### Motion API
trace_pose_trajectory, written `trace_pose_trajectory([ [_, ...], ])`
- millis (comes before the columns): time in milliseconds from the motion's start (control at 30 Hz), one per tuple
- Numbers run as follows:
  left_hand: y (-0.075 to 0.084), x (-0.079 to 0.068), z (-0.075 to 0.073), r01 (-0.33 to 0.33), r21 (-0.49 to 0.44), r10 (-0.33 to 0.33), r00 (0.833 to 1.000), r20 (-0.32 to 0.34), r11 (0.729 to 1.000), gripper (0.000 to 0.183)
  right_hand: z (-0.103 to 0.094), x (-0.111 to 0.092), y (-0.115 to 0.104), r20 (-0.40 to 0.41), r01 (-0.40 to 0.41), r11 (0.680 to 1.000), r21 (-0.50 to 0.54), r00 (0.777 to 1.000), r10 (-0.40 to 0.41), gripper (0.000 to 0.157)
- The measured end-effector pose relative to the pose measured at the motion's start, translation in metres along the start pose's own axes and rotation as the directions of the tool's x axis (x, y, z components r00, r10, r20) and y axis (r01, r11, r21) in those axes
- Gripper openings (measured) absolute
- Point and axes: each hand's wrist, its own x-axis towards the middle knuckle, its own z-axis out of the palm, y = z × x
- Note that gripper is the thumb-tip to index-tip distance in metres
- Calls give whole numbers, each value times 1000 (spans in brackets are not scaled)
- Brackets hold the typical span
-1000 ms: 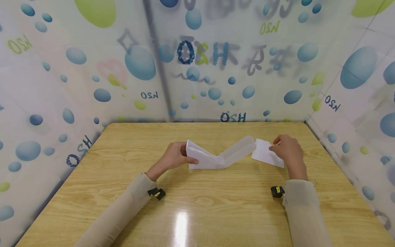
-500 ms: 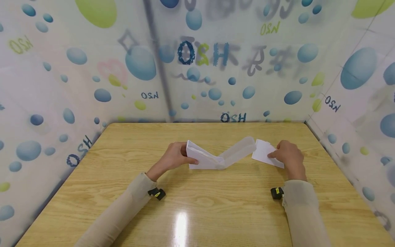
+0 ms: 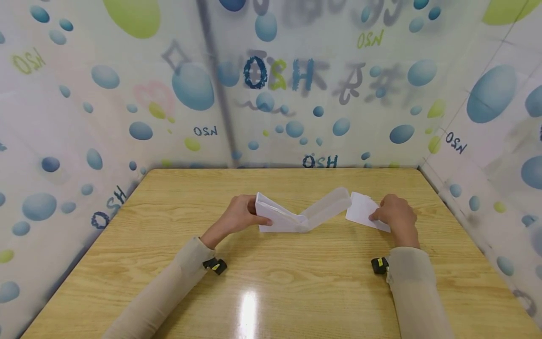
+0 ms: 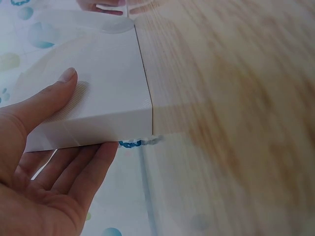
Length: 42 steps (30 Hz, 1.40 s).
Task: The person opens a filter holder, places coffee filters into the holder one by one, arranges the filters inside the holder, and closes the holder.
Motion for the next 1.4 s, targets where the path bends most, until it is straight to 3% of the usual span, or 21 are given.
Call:
trace_pose_trajectory([
  [267,0,0,0,-3,17,3,1000,-6,1000,38,0,1,-1,5,-10,1000,5,1000,10,66],
  [667,-1,1,0,-13,5,13,1000,-3,1000,38,1,5,1,9,36,999,21,999,-36,64],
  [1067,-2,2,0,-24,7,24,1000,-6,1000,37,1,2,0,4,48,999,10,999,-48,43],
  [1400,-2,1,1,-11,1,11,1000,-2,1000,38,-1,1,1,-7,37,999,38,999,-37,53],
])
